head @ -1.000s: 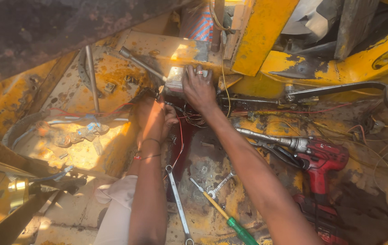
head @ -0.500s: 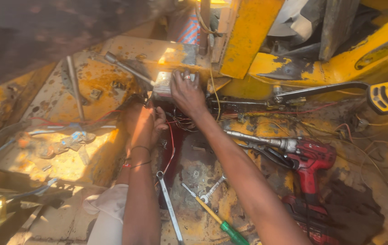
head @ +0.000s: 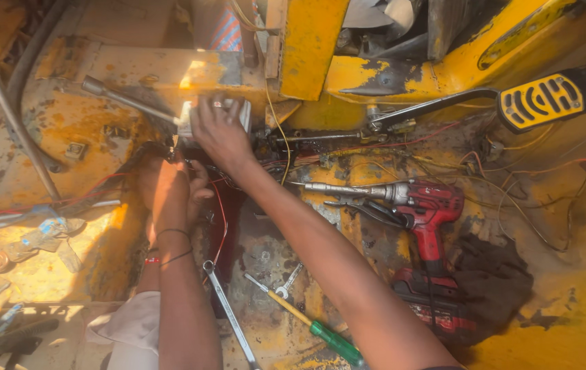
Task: The person works on the handlebar and front electrical area of a yellow auto rickshaw, manipulating wiring and fasteners by hand and with a cordless impact driver. They pick up and reposition wrenches and pliers from the vehicle floor while loosening and tightening components near the brake lever and fluid reservoir.
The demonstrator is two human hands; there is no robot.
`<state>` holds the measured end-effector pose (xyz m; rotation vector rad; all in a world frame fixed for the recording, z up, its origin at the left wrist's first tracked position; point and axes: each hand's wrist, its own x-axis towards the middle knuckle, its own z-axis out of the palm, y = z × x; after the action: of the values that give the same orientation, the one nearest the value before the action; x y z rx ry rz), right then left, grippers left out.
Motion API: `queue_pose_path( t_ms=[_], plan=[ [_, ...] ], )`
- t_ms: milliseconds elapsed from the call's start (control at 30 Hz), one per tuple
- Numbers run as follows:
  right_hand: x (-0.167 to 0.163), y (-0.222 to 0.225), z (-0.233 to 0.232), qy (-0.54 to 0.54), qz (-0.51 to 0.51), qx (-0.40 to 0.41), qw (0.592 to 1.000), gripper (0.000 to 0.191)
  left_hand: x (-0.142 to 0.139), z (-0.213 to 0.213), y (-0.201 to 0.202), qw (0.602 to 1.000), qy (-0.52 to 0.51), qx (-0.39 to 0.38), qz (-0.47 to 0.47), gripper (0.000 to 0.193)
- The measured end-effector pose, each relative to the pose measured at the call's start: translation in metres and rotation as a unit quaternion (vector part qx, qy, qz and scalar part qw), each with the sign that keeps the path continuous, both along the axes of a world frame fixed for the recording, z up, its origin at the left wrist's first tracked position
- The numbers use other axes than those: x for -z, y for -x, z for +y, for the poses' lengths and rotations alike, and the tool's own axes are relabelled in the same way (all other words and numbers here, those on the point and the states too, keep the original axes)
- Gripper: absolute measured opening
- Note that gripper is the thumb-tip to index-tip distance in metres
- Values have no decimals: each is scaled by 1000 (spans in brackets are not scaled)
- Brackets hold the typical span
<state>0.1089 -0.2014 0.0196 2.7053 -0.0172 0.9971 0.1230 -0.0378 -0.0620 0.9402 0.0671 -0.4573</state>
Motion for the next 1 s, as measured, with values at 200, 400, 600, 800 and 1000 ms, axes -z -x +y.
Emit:
queue_pose_path(
  t_ms=[200, 400, 600, 800, 1000],
  plan=[
    [-4, 4, -7, -4, -13, -64, 998, 46, 1, -1, -6, 988, -154, -28, -4, 41],
    [1, 6, -14, -16, -42, -81, 996, 48, 0, 7, -19, 945, -307, -14, -116, 31],
    [-6, 9, -17, -48, -18, -109, 993, 44, 13, -2, -25, 976, -185, -10, -115, 36],
    [-45, 33, -91, -485, 165, -284, 810, 33, 8, -9, -18, 994, -103, -31, 11, 34],
    [-73, 116, -216, -414, 45, -139, 898, 28, -26, -13, 5, 985, -146, -3, -92, 40]
  ],
)
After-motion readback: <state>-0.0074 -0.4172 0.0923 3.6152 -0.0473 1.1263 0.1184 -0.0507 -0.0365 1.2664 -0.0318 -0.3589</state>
